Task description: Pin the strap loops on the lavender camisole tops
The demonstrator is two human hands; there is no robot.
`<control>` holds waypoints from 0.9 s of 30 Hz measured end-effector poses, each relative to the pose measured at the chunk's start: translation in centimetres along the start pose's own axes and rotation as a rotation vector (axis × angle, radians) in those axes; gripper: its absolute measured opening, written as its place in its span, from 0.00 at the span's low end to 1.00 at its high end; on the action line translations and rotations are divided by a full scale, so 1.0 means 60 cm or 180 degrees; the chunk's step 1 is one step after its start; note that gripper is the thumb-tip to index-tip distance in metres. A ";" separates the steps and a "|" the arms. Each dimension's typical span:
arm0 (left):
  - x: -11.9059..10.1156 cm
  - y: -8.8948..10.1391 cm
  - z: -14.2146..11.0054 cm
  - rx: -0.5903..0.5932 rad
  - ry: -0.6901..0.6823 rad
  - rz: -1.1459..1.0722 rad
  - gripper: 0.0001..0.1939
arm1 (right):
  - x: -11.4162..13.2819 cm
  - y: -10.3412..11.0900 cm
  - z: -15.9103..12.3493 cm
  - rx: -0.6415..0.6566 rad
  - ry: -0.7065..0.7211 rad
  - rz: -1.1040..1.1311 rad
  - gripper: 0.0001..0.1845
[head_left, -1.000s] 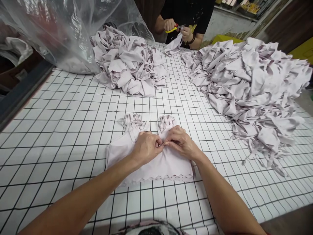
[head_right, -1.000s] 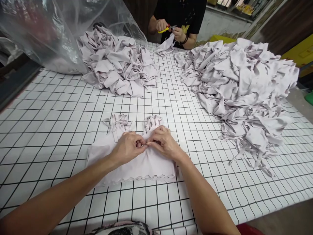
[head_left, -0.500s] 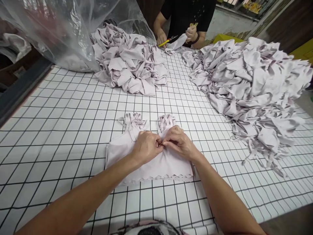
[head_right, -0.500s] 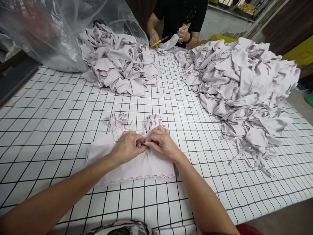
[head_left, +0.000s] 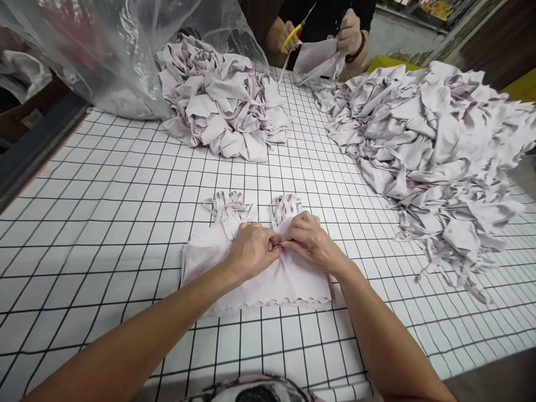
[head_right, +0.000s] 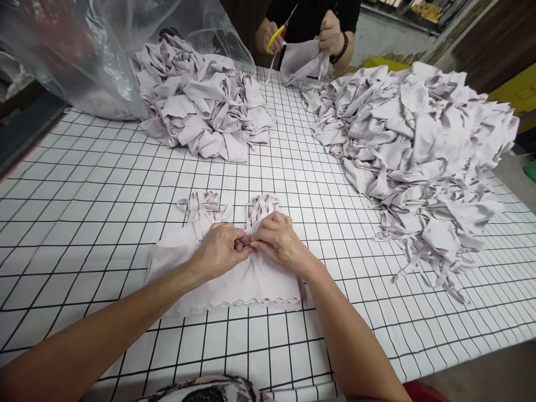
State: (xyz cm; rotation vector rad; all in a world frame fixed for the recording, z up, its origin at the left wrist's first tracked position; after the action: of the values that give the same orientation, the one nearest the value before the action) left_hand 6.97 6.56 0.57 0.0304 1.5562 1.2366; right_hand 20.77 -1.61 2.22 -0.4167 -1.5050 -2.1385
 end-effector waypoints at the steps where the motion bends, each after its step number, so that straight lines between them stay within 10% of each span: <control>1: 0.000 0.000 0.000 0.0005 -0.0023 0.0015 0.07 | 0.003 0.004 0.003 0.0065 0.0075 -0.0158 0.10; 10: -0.003 0.006 0.006 0.0216 -0.0118 -0.0075 0.10 | 0.032 0.024 0.043 0.1183 0.1240 -0.1174 0.15; 17: -0.005 0.007 -0.012 -0.0324 -0.0660 0.0426 0.06 | 0.016 0.057 0.083 0.1849 0.0555 -0.1030 0.07; 23: -0.029 -0.003 -0.038 -0.1075 -0.1977 0.0688 0.09 | -0.014 0.085 0.129 0.0830 0.0537 -0.1653 0.09; 27: -0.030 -0.034 -0.047 -0.0356 -0.2570 0.0551 0.15 | -0.045 0.084 0.152 -0.0062 0.0555 -0.1690 0.08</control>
State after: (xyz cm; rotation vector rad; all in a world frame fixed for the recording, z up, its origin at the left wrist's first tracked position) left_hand 6.74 2.68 0.00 0.5356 0.7907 1.2263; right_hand 25.49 6.17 7.97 0.1883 -1.6232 -2.5045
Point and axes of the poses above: each hand's wrist, its own z-axis towards the middle knuckle, its own y-axis out of the back of the hand, x = y × z, the point moved 3 cm from there along z, towards the middle knuckle, and after that the axes turned 12 degrees about -x, right-handed, at the moved point
